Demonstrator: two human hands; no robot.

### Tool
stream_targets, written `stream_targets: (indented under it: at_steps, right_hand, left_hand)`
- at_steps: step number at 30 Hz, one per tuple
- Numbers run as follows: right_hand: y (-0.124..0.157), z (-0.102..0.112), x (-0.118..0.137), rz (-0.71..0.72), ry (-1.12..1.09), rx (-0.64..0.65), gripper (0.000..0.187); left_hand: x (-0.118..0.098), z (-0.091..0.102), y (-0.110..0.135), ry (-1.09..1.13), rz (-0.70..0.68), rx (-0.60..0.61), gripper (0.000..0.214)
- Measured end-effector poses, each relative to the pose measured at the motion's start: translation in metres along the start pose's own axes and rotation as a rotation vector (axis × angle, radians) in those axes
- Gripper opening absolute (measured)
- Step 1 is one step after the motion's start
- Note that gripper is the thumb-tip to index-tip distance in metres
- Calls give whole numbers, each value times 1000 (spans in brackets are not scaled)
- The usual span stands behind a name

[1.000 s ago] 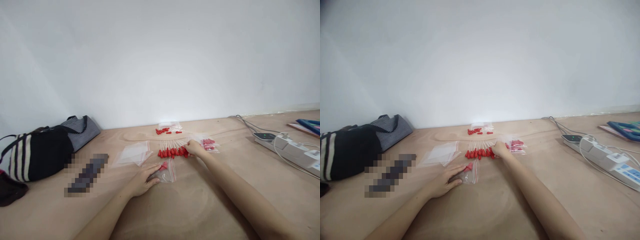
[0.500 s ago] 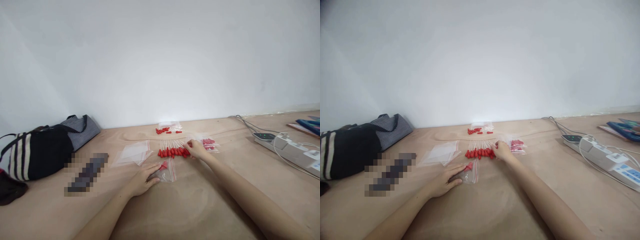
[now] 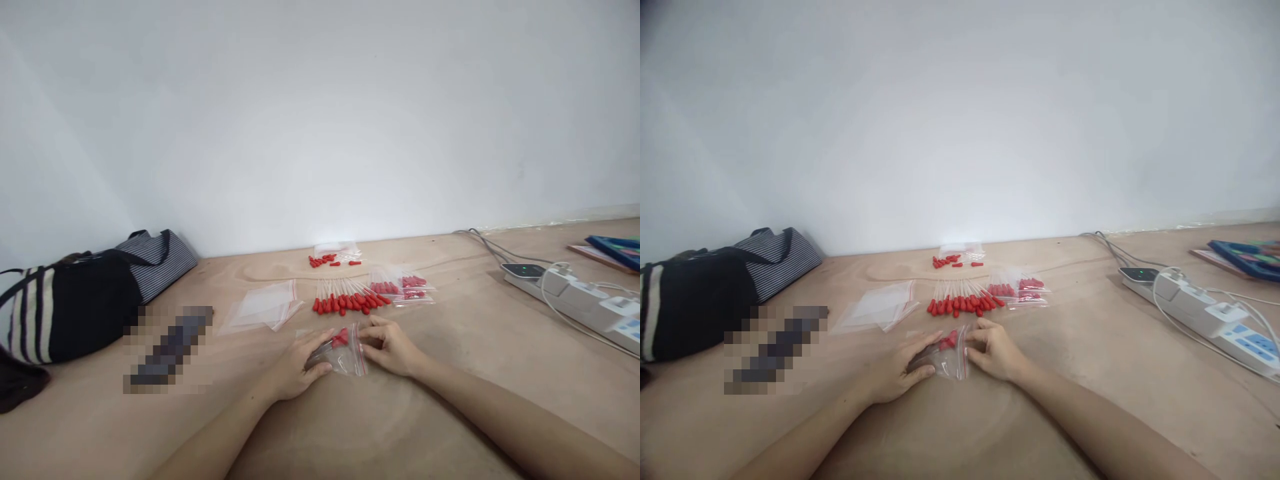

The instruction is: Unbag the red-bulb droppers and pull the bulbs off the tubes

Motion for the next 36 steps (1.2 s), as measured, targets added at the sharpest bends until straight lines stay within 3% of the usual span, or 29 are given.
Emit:
stream_targets:
  at_steps: [9,17,25,30,36]
  right_hand:
    - [-12,-10,2,-169,298,87,20]
    - [-11,-9,6,-61,97,73,23]
    - [-12,-9,11,-64,143,82,19]
    - [-12,-9,17,22,143,170,20]
    - [-6,3,6,-60,89,249,10]
  left_hand:
    - [-4,-3,-1,-56,-43,19,54]
    - [-6,-1,-1,-66,-32,19,54]
    - [-6,-2,-1,-60,-37,15,53]
    - [-4,-2,0,-44,-5,28,53]
    - [-4,-1,0,-39,-22,49,52]
Point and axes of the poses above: each hand's wrist, its own y-axis away from the middle knuckle, its own z-axis out of the back of the hand, x = y × z, the point moved 5 cm from there along -y, towards the middle knuckle, and after that the axes turned 8 degrees about x, right-handed, at the moved point
